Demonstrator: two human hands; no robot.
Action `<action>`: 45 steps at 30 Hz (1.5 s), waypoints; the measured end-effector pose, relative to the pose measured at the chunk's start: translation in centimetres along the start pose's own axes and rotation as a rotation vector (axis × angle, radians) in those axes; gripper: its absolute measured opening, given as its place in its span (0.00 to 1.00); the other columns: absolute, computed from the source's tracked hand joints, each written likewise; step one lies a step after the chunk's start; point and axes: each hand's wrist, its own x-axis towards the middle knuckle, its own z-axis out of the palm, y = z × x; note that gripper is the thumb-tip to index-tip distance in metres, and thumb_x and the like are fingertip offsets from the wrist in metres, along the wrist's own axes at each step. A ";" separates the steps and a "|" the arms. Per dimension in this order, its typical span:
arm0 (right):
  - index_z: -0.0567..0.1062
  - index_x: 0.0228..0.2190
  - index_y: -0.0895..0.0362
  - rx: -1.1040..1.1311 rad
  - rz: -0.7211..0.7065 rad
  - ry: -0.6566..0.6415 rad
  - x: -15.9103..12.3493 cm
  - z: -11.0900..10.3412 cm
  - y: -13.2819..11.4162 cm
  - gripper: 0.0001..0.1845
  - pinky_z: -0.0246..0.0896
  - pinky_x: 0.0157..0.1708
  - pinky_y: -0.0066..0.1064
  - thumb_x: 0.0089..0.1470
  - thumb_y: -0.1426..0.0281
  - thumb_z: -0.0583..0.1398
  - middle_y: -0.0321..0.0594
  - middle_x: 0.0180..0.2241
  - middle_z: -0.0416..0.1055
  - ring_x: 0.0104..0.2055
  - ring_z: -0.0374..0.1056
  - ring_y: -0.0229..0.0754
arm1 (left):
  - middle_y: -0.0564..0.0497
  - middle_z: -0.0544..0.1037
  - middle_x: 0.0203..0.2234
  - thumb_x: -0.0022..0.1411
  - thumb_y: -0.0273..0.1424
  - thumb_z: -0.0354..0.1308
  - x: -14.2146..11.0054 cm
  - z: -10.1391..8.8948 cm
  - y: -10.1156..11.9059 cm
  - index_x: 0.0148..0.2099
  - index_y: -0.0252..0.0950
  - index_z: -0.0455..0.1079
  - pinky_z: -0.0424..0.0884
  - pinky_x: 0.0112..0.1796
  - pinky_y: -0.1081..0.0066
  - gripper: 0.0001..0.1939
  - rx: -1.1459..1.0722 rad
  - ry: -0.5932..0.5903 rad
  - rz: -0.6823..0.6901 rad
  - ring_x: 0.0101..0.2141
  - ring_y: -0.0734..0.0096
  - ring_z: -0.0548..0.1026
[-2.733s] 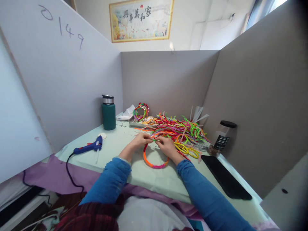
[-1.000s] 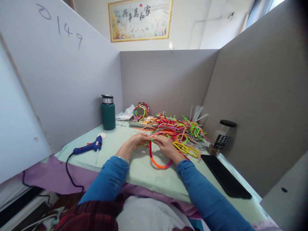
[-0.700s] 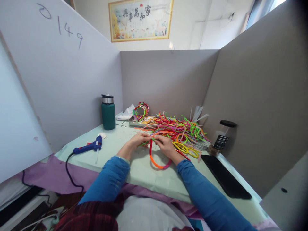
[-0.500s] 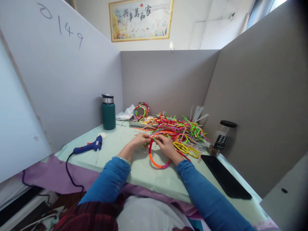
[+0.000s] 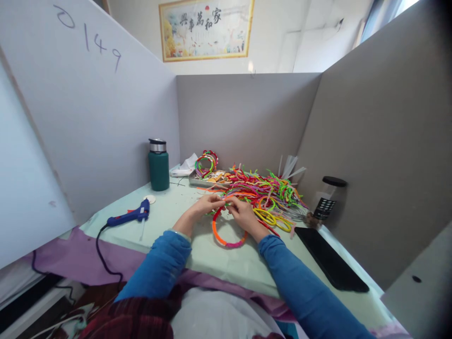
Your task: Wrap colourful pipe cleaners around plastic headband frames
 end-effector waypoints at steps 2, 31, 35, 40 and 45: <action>0.73 0.42 0.53 -0.011 -0.005 -0.006 -0.1 0.0 -0.1 0.12 0.57 0.31 0.26 0.55 0.73 0.56 0.36 0.28 0.75 0.29 0.69 0.39 | 0.49 0.77 0.27 0.46 0.43 0.65 0.0 0.1 0.0 0.34 0.32 0.70 0.60 0.25 0.75 0.20 0.008 -0.008 -0.004 0.25 0.74 0.71; 0.70 0.41 0.56 0.064 -0.047 -0.065 -0.1 0.0 -0.5 0.10 0.57 0.30 0.26 0.56 0.73 0.56 0.36 0.27 0.74 0.27 0.67 0.38 | 0.56 0.70 0.21 0.46 0.37 0.64 0.1 0.1 -0.4 0.35 0.35 0.68 0.52 0.22 0.77 0.16 0.046 -0.002 -0.039 0.20 0.80 0.63; 0.71 0.41 0.55 0.054 -0.036 -0.047 -0.1 0.0 -0.6 0.10 0.56 0.29 0.26 0.56 0.73 0.56 0.36 0.27 0.73 0.27 0.67 0.38 | 0.57 0.68 0.20 0.47 0.39 0.62 0.2 0.0 -0.7 0.36 0.35 0.69 0.50 0.21 0.77 0.16 0.054 0.004 -0.016 0.19 0.82 0.60; 0.72 0.41 0.55 0.054 -0.046 -0.050 -0.2 0.1 -0.4 0.11 0.56 0.29 0.26 0.55 0.73 0.56 0.35 0.25 0.73 0.27 0.67 0.38 | 0.57 0.67 0.18 0.47 0.41 0.62 0.7 -0.2 -1.2 0.31 0.33 0.69 0.48 0.21 0.76 0.16 0.106 0.035 -0.010 0.17 0.82 0.57; 0.72 0.41 0.55 0.031 -0.023 -0.029 -0.1 0.2 -0.3 0.11 0.56 0.29 0.26 0.55 0.73 0.55 0.36 0.26 0.74 0.27 0.68 0.38 | 0.55 0.72 0.21 0.42 0.35 0.65 0.5 0.1 -0.7 0.33 0.33 0.69 0.55 0.22 0.77 0.15 0.038 0.019 -0.011 0.20 0.80 0.64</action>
